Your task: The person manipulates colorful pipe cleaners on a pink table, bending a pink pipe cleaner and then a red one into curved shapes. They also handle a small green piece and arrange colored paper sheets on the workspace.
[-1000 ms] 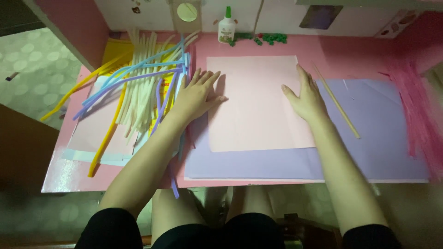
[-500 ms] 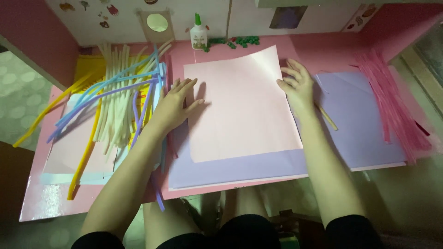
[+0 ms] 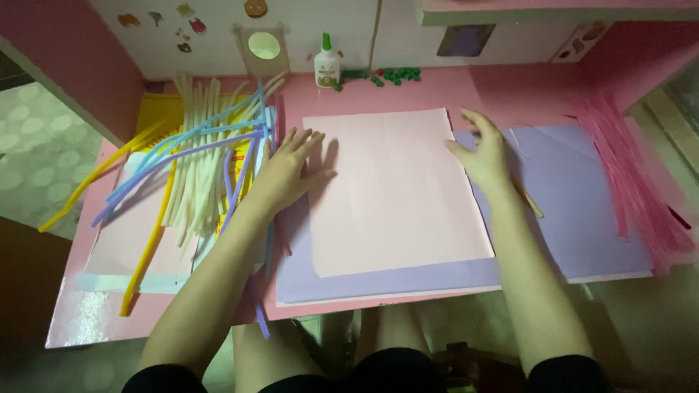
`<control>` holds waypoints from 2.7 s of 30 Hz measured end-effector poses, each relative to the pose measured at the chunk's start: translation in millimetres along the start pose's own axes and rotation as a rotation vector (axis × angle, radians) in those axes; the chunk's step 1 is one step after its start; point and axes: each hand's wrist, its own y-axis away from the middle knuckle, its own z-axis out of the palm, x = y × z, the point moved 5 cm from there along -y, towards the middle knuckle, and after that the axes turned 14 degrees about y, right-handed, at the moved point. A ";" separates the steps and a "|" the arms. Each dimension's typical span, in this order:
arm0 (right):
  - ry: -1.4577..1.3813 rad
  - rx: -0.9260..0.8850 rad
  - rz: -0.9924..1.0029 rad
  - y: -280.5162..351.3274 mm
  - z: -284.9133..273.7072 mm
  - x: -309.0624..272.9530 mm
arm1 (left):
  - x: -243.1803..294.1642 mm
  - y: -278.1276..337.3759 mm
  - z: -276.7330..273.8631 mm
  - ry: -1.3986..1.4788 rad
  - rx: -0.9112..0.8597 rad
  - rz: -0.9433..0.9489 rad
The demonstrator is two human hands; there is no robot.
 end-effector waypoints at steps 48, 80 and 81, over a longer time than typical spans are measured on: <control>-1.061 -0.476 0.253 -1.4 93.8 -166.5 | 10.0 6.0 -27.0 0.371 0.466 0.364; -1.043 -0.590 0.288 18.1 98.4 -165.4 | 25.7 8.4 -19.9 0.574 0.471 0.460; -1.034 -0.586 0.282 17.5 96.8 -165.8 | 26.3 8.9 -20.6 0.570 0.470 0.467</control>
